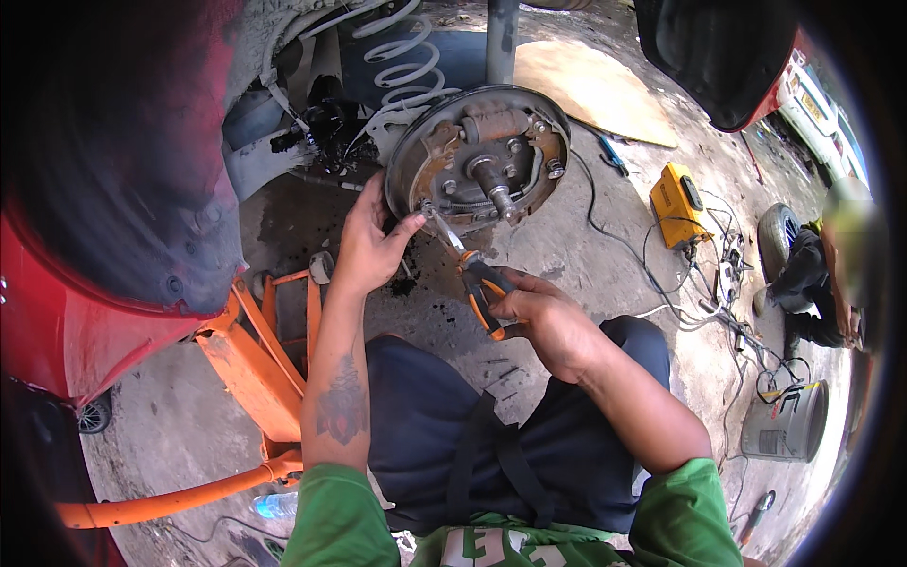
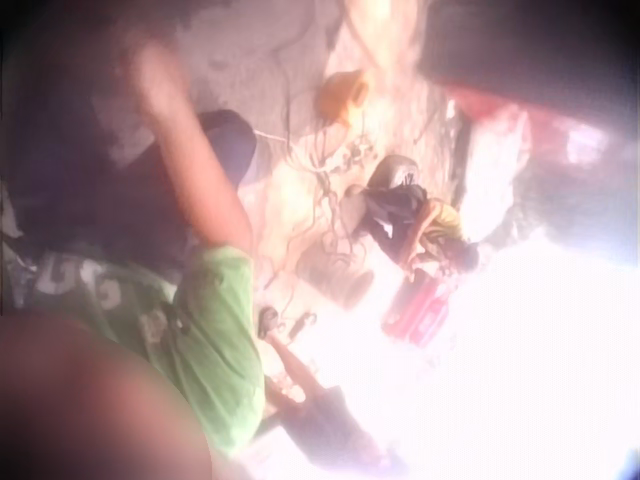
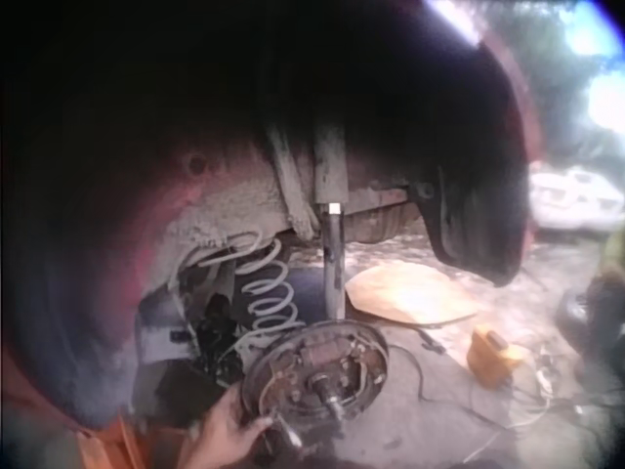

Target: The person is repairing a car's drum brake assembly. They use pliers and a screwdriver to adjust and secure components within the brake drum while sitting on the ground next to a red car raised on a jack.

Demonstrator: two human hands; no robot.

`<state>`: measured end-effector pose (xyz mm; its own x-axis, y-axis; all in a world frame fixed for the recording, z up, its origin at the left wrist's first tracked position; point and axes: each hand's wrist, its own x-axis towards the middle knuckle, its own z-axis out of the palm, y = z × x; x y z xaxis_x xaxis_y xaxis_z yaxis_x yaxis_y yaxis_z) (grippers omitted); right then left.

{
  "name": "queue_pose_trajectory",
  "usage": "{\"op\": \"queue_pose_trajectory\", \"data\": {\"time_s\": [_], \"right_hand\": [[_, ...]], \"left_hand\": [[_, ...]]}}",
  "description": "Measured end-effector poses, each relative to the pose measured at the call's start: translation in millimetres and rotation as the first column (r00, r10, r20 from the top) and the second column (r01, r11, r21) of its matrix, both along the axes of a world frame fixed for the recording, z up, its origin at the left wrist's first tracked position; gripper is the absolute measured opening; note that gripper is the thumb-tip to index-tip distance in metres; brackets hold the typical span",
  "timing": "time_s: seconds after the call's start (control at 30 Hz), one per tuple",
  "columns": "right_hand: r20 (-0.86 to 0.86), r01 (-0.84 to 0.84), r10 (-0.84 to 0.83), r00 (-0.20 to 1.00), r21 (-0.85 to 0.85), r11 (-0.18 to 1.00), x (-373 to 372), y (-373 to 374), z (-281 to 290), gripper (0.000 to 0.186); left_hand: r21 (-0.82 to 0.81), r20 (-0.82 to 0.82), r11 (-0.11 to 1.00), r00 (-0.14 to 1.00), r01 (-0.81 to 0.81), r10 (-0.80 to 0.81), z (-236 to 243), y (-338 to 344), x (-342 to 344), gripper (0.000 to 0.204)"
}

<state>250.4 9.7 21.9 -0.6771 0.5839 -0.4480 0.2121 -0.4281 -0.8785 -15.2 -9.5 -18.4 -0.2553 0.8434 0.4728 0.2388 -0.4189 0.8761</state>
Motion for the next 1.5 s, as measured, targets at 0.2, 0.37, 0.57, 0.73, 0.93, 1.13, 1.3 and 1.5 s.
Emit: {"op": "queue_pose_trajectory", "data": {"time_s": [0.2, 0.37, 0.57, 0.73, 0.93, 1.13, 1.3, 1.5], "right_hand": [[0.0, 0.013, -0.013, 1.0, 0.023, 1.0, -6, -4, 4, 0.061], [-0.108, 0.081, -0.088, 0.99, -0.072, 0.994, -2, -14, 9, 0.056], [-0.061, 0.063, -0.065, 0.996, -0.046, 0.997, -5, -15, 10, 0.056], [0.001, 0.002, -0.002, 1.0, 0.05, 0.999, -12, -12, 16, 0.057], [0.018, 0.033, -0.036, 0.999, 0.128, 0.991, -20, -23, 23, 0.05], [-0.002, 0.067, -0.067, 0.998, 0.127, 0.99, -27, -23, 23, 0.047], [-0.013, 0.091, -0.09, 0.996, 0.065, 0.994, -27, -14, 27, 0.041], [-0.022, 0.087, -0.085, 0.996, 0.083, 0.993, -27, -8, 33, 0.057]], "left_hand": [[0.004, -0.039, 1.0, 0.999, -0.023, 0.023, -1, 1, 1, 0.064], [0.044, -0.007, 0.999, 1.0, 0.005, -0.005, -5, 1, -1, 0.063], [0.071, -0.03, 0.997, 1.0, -0.005, 0.007, -6, 5, -2, 0.062], [0.045, -0.054, 0.999, 0.998, -0.024, 0.027, -4, 4, -2, 0.063], [0.032, -0.025, 0.999, 1.0, -0.009, 0.01, 0, 2, 1, 0.064], [0.044, -0.083, 0.999, 0.996, -0.023, 0.027, 2, 1, 1, 0.064], [0.078, 0.02, 0.997, 1.0, 0.009, -0.011, -1, 2, 2, 0.063], [0.09, -0.028, 0.996, 0.999, -0.018, 0.021, -3, 4, 1, 0.063]]}}
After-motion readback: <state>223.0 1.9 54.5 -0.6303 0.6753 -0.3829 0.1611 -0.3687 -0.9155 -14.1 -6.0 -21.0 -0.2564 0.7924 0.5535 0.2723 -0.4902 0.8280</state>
